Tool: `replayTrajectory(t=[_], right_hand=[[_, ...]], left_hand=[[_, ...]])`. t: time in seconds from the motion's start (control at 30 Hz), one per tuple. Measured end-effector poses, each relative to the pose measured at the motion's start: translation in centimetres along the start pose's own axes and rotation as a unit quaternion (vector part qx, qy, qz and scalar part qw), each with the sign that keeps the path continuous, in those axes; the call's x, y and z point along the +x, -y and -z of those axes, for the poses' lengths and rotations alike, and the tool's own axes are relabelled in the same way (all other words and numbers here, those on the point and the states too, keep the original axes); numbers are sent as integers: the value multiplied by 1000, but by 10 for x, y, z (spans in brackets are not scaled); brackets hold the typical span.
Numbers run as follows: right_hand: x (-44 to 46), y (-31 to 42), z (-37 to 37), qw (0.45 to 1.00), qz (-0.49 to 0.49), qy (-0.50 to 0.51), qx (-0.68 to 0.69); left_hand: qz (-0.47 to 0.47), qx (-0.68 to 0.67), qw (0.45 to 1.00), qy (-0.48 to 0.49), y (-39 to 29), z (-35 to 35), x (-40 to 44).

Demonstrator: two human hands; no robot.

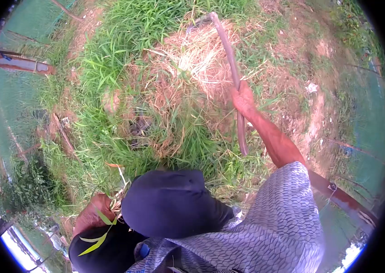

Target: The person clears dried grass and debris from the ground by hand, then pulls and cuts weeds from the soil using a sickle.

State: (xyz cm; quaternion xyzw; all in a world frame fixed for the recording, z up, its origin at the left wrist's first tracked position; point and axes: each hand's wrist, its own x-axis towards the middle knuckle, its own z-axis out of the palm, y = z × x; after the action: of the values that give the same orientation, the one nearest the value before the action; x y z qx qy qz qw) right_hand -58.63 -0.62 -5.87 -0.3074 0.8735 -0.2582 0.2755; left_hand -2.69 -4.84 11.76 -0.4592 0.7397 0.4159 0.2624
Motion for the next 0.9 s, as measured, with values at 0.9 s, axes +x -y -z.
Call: replayTrajectory(t=[0.9], right_hand=[[-151,-214,34,834,-309,-241,388]], left_hand=[[-141,119,982,46,-51,54,81]])
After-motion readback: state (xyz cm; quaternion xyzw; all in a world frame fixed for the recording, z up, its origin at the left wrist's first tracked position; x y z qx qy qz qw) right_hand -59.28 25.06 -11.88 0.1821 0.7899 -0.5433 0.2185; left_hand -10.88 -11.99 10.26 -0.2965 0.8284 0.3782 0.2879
